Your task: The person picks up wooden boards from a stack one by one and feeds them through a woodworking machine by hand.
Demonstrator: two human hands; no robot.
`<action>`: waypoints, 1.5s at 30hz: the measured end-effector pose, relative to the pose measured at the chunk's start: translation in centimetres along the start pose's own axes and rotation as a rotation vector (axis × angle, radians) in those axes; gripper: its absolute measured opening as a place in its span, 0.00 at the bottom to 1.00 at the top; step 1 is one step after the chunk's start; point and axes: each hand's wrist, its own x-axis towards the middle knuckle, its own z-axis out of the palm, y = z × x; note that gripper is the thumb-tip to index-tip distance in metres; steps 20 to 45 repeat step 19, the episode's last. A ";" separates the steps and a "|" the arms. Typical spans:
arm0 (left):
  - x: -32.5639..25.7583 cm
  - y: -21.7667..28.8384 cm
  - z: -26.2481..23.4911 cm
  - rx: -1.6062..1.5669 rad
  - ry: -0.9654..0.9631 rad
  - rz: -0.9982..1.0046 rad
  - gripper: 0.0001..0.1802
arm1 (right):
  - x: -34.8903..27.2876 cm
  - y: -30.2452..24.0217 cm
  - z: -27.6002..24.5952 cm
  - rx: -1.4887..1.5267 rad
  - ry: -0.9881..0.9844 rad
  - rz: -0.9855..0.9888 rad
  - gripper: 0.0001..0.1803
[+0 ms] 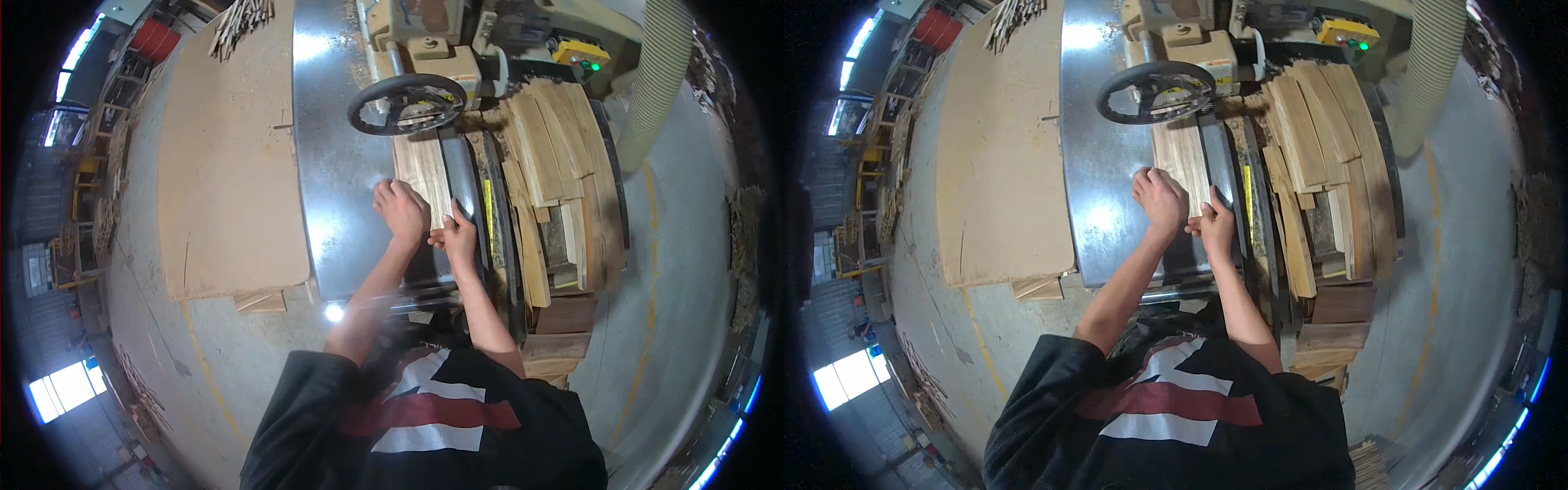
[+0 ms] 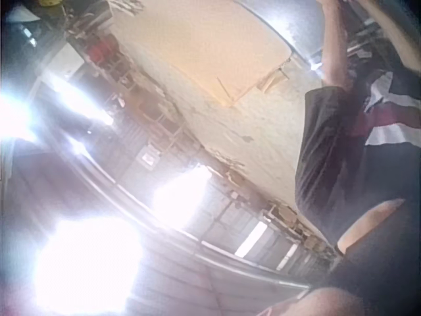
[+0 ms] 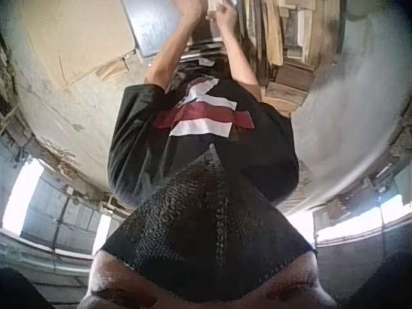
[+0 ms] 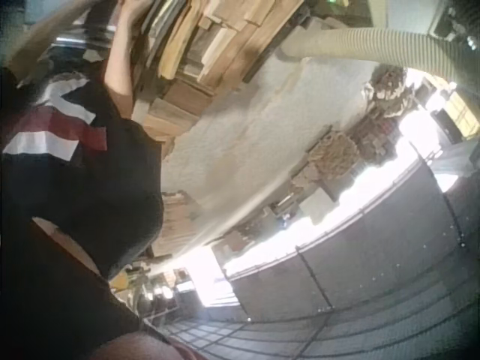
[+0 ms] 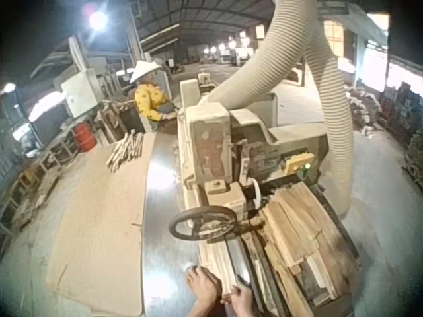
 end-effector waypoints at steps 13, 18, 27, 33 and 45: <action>-2.5 -7.9 -5.6 0.014 -0.060 0.127 0.23 | 6.6 -3.6 5.1 0.020 0.049 -0.157 0.34; -4.6 -7.1 -6.4 0.111 -0.121 -0.054 0.33 | 10.6 -5.6 6.2 0.135 0.118 -0.253 0.38; -5.0 -7.4 -6.4 0.140 -0.138 -0.046 0.35 | 10.8 -5.2 6.4 0.132 0.054 -0.246 0.41; -5.0 -7.4 -6.4 0.140 -0.138 -0.046 0.35 | 10.8 -5.2 6.4 0.132 0.054 -0.246 0.41; -5.0 -7.4 -6.4 0.140 -0.138 -0.046 0.35 | 10.8 -5.2 6.4 0.132 0.054 -0.246 0.41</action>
